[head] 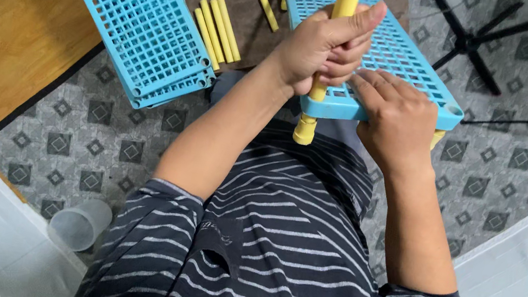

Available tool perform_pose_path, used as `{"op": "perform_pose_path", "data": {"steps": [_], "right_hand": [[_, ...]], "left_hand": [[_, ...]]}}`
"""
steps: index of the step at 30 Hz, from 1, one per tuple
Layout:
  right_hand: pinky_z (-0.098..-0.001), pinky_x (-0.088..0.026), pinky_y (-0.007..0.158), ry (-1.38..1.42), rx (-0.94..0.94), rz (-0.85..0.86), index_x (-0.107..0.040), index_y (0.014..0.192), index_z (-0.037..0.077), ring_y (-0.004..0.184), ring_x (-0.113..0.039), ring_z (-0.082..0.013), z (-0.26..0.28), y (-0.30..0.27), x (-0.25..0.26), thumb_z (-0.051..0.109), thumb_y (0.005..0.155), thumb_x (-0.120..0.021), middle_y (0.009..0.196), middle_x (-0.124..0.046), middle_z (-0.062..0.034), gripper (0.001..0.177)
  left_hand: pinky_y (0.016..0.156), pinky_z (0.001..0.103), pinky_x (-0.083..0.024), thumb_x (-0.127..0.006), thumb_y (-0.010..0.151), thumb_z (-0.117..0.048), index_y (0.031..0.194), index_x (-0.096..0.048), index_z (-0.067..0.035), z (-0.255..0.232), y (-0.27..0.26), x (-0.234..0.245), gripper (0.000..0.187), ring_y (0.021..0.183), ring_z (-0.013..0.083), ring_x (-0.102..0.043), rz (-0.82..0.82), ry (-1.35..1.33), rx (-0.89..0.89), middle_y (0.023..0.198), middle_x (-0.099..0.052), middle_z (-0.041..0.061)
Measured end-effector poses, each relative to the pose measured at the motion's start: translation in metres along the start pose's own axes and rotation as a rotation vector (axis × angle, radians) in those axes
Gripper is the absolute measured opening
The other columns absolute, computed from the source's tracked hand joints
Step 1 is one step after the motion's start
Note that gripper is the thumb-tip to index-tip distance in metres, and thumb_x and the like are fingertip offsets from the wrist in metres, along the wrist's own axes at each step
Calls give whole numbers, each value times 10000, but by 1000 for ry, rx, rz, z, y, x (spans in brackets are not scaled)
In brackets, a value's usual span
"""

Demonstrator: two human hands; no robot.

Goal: The person assembles a plastic rack by inserting yellow cylindrical legs into the holes of light blue plastic grid panels. They handle the panels and legs by hand, repeatedly inserting and adjusting the legs to fit the panels together.

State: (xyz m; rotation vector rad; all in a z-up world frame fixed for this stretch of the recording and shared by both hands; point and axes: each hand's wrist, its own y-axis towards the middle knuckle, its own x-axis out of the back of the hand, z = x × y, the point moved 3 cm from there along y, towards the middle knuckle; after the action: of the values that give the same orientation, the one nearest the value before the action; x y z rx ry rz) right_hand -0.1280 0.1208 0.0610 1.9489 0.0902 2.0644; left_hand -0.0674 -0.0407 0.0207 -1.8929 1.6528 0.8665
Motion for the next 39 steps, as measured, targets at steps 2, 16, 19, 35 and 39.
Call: {"op": "perform_pose_path", "data": {"steps": [2,16,19,35,39], "right_hand": [[-364,-567,901,3,-7,3,-737,1147,123,1145,-708,-221,1,-3,-2,16,750,-711,1210,-749,-20,412],[-380,-458,1072,845,-204,191,-533,1410,-39,1295,-599,-253,24,-30,12,344,869,-770,1351,-638,-189,704],[-304,-511,1056,1524,-418,-59,-405,1469,93,1265,-598,-135,40,-16,0,379,1021,-637,1446,-568,-40,579],[-385,-566,961,2113,-622,37,-554,1220,37,1064,-699,-300,74,-9,-61,532,1072,-408,1104,-714,-184,537],[-354,-532,978,1878,-583,-26,-513,1303,62,1103,-631,-213,90,-23,-71,495,1107,-464,1185,-629,-103,478]], "left_hand": [[352,239,-265,-646,1030,-439,752,-494,-138,6,-6,-1,437,396,53,-334,-197,94,-27,551,-365,-61],[563,242,-435,-587,1019,-512,1141,-615,-62,65,-55,-26,467,646,32,-519,-568,437,-287,726,-545,-34],[549,226,-410,-543,1144,-509,1066,-617,-75,75,-67,-30,447,637,43,-513,-472,-41,-319,760,-584,-19],[1025,327,-468,-742,869,-645,1360,-486,-33,80,-139,2,824,1237,216,-528,-878,818,-358,1309,-511,91],[1183,384,-357,-536,990,-732,1464,-420,-16,90,-137,26,866,1413,232,-434,-822,789,-388,1449,-456,104]]}}
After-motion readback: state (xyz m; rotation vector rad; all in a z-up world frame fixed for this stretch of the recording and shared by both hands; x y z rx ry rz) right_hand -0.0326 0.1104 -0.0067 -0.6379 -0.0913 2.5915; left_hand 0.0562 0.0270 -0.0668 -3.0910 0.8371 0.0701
